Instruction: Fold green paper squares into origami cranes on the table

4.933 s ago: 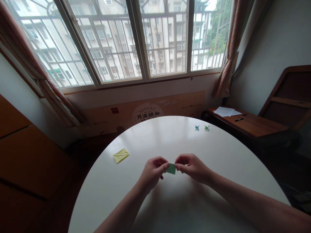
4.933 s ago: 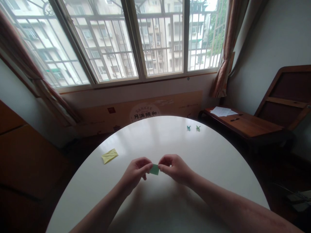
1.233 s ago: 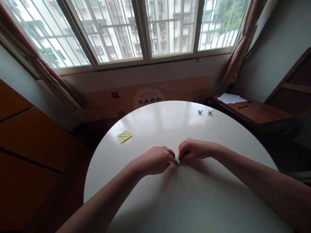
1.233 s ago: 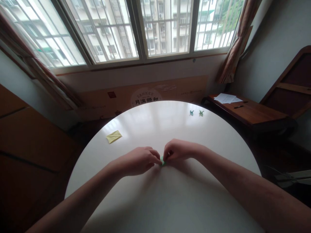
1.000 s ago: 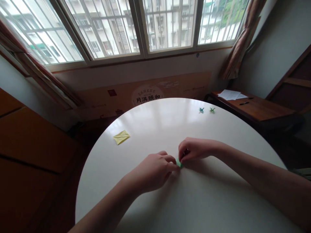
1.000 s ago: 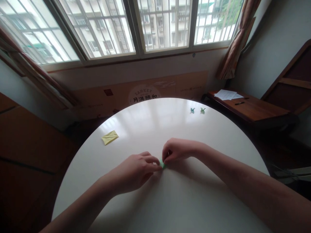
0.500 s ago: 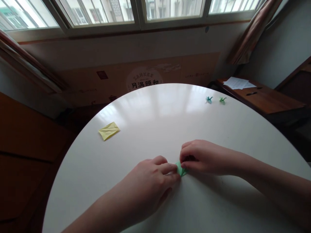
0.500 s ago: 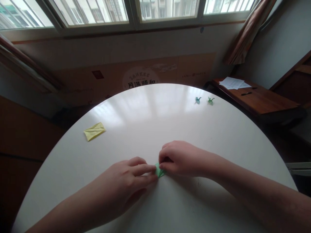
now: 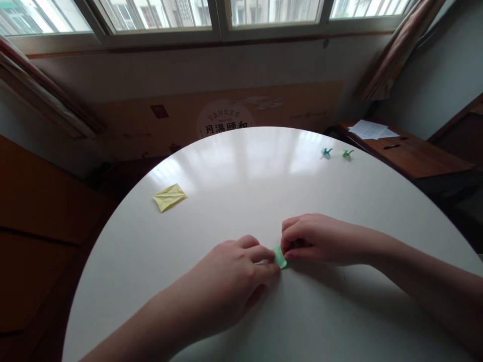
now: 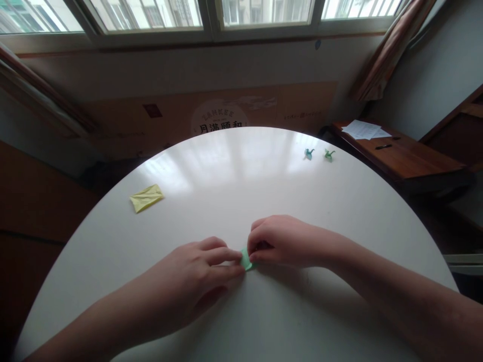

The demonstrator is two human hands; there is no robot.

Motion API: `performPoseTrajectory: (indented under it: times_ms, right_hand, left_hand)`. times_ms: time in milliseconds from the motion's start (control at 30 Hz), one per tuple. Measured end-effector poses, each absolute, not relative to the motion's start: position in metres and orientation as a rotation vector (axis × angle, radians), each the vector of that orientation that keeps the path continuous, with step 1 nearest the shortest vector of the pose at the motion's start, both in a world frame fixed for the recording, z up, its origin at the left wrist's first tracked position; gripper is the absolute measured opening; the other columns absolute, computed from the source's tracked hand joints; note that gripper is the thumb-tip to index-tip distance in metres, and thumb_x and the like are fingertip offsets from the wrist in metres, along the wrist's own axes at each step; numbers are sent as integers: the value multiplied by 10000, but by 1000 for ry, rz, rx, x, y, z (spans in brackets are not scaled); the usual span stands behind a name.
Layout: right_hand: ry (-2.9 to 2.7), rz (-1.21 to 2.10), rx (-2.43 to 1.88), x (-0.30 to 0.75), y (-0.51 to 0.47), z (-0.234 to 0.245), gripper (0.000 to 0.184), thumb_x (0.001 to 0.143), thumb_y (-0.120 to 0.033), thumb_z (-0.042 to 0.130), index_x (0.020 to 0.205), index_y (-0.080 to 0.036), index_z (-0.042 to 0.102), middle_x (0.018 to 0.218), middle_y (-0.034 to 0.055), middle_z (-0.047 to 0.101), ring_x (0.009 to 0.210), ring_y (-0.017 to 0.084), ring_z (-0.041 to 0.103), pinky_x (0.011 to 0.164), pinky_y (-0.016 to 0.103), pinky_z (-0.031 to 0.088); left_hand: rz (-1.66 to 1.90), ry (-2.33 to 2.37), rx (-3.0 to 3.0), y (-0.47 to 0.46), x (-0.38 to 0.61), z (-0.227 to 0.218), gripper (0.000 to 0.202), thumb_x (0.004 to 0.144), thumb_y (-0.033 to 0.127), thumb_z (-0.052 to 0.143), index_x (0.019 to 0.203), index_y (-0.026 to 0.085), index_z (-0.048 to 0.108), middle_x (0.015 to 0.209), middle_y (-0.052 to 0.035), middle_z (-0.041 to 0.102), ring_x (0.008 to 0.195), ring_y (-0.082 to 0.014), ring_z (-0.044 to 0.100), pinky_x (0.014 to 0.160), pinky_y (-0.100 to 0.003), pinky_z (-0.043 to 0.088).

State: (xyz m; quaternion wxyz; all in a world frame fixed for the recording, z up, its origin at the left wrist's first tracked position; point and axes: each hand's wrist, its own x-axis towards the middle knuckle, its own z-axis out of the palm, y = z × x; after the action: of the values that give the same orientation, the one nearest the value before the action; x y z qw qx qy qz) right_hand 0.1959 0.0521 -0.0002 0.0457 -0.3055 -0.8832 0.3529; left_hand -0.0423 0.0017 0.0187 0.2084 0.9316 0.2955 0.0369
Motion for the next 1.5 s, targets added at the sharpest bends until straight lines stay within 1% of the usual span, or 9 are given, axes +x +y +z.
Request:
performPoseTrajectory:
  times_ms: [133, 267, 500, 700, 833, 933, 1033, 1100, 1500]
  right_hand:
    - [-2729, 1081, -888, 197, 53, 0, 99, 900, -199, 631, 890, -217, 728, 906, -5, 697, 797, 139, 629, 698, 221, 425]
    - [-2726, 992, -934, 195, 51, -2, 107, 913, -234, 615, 867, -216, 710, 879, -6, 690, 787, 145, 617, 676, 231, 410]
    - [-2737, 950, -994, 190, 48, -1, 125, 911, -249, 603, 839, -210, 698, 844, -2, 681, 749, 146, 602, 636, 238, 383]
    - [-2719, 892, -1040, 187, 46, -3, 126, 894, -247, 607, 810, -204, 691, 810, 5, 689, 744, 158, 599, 623, 250, 364]
    - [-2703, 874, -1050, 186, 45, -5, 127, 894, -258, 613, 810, -205, 691, 810, 8, 698, 752, 162, 606, 630, 254, 367]
    - [-2700, 864, -1047, 186, 46, -6, 140, 901, -262, 605, 804, -203, 687, 806, 11, 697, 752, 165, 607, 631, 256, 369]
    - [-2699, 861, -1051, 185, 46, -7, 138, 900, -248, 597, 799, -203, 680, 802, 12, 695, 747, 166, 606, 628, 257, 369]
    - [-2700, 853, -1063, 185, 46, -8, 130, 895, -235, 596, 798, -203, 676, 801, 13, 694, 748, 170, 608, 625, 260, 366]
    - [-2700, 811, -1103, 185, 43, -8, 140, 914, -261, 592, 809, -207, 667, 807, 7, 684, 749, 172, 605, 631, 272, 359]
  left_hand:
    - [76, 826, 2590, 1, -41, 21, 215, 925, 133, 560, 1053, 263, 676, 1061, 9, 718, 967, -204, 597, 842, -321, 482]
    - [50, 828, 2586, 1, -42, 21, 207, 924, 125, 550, 1026, 255, 675, 1077, 26, 717, 954, -195, 588, 825, -317, 479]
    - [56, 831, 2594, 1, -42, 16, 256, 930, 138, 540, 1107, 277, 663, 1125, 39, 707, 1004, -203, 580, 875, -342, 474]
    - [52, 834, 2588, 2, -41, 16, 201, 910, 133, 559, 1025, 255, 669, 1109, 43, 712, 988, -201, 580, 848, -335, 470]
    - [58, 829, 2592, 2, -42, 16, 214, 912, 133, 555, 1041, 261, 667, 1136, 50, 708, 998, -198, 578, 860, -336, 470]
    - [58, 829, 2583, 3, -43, 14, 233, 911, 140, 561, 1080, 269, 657, 1144, 42, 707, 1010, -203, 581, 866, -340, 478]
    - [72, 849, 2580, 2, -44, 12, 293, 896, 152, 588, 1169, 255, 620, 1149, 5, 704, 1040, -224, 584, 897, -359, 486]
    - [82, 854, 2587, 2, -44, 11, 320, 888, 156, 598, 1194, 248, 609, 1146, -18, 699, 1058, -237, 586, 913, -368, 489]
    - [72, 831, 2594, 4, -40, 16, 200, 912, 136, 570, 1041, 255, 666, 1073, -8, 704, 987, -215, 592, 858, -340, 483]
